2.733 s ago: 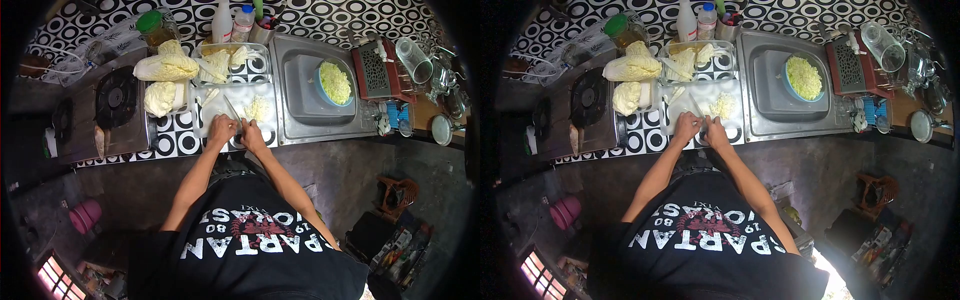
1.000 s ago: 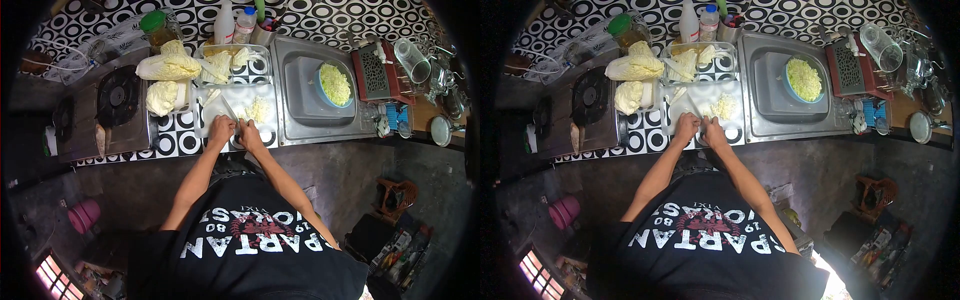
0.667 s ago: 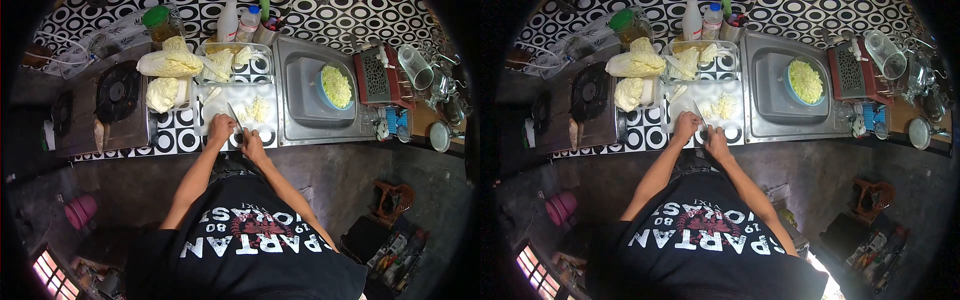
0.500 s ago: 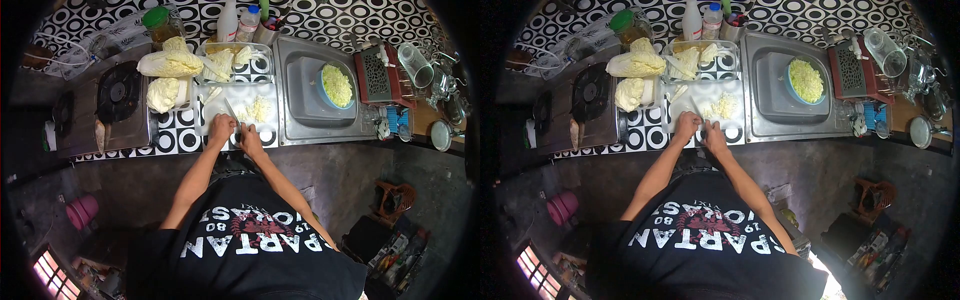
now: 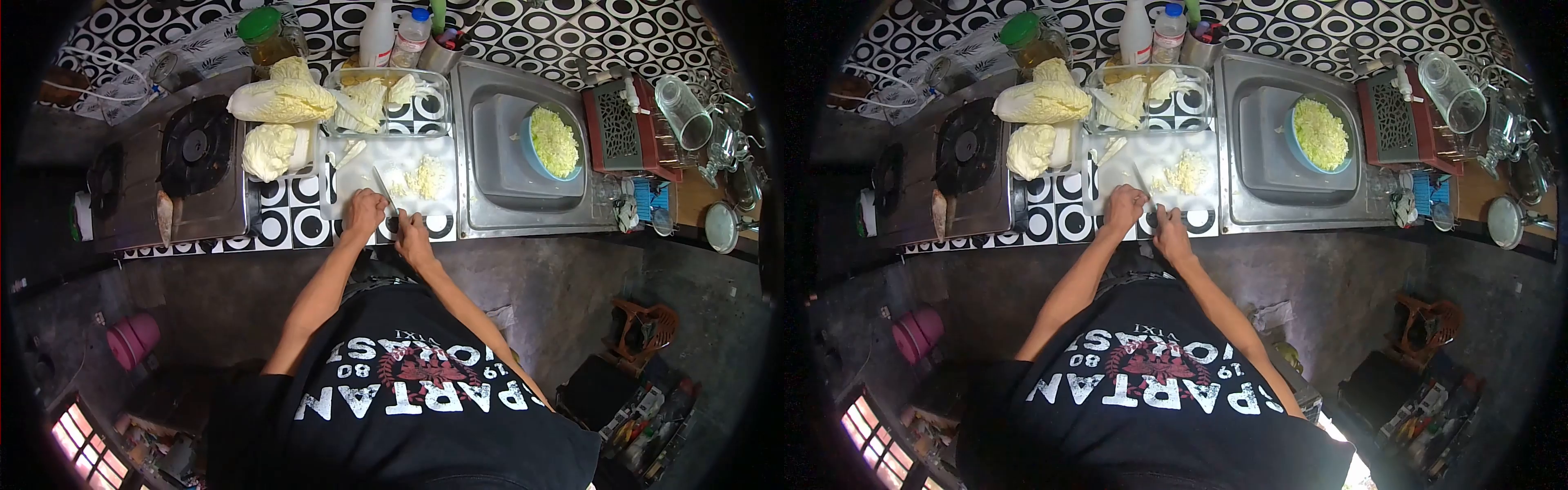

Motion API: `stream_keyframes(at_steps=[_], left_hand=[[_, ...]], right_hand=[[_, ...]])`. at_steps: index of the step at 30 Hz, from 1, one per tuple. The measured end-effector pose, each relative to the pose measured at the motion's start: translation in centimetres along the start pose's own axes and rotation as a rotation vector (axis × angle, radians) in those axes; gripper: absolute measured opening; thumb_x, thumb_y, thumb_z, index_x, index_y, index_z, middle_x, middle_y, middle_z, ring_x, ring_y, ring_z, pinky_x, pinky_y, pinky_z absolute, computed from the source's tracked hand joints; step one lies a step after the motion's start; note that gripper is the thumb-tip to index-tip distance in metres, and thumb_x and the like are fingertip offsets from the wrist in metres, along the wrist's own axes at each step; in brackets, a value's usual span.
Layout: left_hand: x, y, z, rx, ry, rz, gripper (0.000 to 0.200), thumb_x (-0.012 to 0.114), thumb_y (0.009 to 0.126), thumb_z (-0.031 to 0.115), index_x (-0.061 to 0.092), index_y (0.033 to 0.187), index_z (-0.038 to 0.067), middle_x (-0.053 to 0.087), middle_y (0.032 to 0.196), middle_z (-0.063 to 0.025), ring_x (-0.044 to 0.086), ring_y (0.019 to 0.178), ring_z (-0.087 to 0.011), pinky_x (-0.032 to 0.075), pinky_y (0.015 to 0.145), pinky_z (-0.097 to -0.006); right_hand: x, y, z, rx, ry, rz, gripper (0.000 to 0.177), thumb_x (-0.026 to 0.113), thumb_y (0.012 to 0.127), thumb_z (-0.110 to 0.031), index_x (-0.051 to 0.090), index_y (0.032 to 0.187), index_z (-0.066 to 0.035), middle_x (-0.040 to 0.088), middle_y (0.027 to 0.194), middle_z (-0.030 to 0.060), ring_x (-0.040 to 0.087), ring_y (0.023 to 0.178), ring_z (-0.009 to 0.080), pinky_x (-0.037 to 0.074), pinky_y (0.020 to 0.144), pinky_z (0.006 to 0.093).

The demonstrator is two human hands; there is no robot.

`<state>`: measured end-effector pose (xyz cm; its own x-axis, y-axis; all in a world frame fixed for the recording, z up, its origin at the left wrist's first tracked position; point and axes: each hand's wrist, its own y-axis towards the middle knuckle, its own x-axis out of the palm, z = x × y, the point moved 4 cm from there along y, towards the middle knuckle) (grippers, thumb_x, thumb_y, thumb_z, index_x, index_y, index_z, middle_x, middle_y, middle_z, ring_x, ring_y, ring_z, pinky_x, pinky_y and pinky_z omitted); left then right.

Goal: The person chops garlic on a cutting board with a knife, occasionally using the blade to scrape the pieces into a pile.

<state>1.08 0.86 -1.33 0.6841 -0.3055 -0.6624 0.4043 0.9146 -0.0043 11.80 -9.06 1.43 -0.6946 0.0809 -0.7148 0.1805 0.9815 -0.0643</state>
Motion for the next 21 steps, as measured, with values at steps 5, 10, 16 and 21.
stream_keyframes(at_steps=[5,10,16,21], left_hand=[[0.0,-0.4,-0.1,0.021,0.025,-0.007,0.007,0.064,0.069,0.009,0.068,0.074,0.007,0.060,0.079,-0.0130,0.055,0.081,-0.0319,0.046,0.076,-0.0404],[-0.1,0.0,-0.1,0.007,-0.029,0.038,0.007,0.064,0.072,0.006,0.067,0.078,0.008,0.058,0.082,-0.0118,0.056,0.081,-0.0317,0.046,0.073,-0.0409],[0.4,0.3,-0.7,-0.118,-0.141,-0.001,0.006,0.064,0.072,0.006,0.067,0.076,0.009,0.056,0.079,-0.0114,0.057,0.079,-0.0306,0.046,0.070,-0.0392],[0.3,0.5,-0.5,-0.065,-0.086,0.013,0.004,0.066,0.070,0.006,0.068,0.073,0.008,0.057,0.077,-0.0118,0.059,0.076,-0.0293,0.047,0.069,-0.0382]], right_hand=[[-0.1,3.1,-0.8,0.050,-0.024,-0.030,0.047,0.054,0.070,0.004,0.050,0.117,0.001,0.048,0.087,0.0264,0.054,0.076,0.0422,0.045,0.068,0.0467],[-1.2,3.3,-0.8,0.028,-0.045,-0.082,0.047,0.054,0.070,0.003,0.050,0.116,0.001,0.048,0.084,0.0272,0.054,0.074,0.0425,0.046,0.067,0.0473],[-0.6,-0.4,1.0,0.022,-0.029,-0.051,0.050,0.054,0.070,0.005,0.048,0.119,0.002,0.048,0.085,0.0248,0.054,0.074,0.0407,0.046,0.068,0.0452],[-0.5,0.1,0.5,0.025,-0.066,-0.047,0.051,0.053,0.071,0.005,0.045,0.122,0.001,0.047,0.089,0.0232,0.054,0.076,0.0403,0.047,0.068,0.0456]])
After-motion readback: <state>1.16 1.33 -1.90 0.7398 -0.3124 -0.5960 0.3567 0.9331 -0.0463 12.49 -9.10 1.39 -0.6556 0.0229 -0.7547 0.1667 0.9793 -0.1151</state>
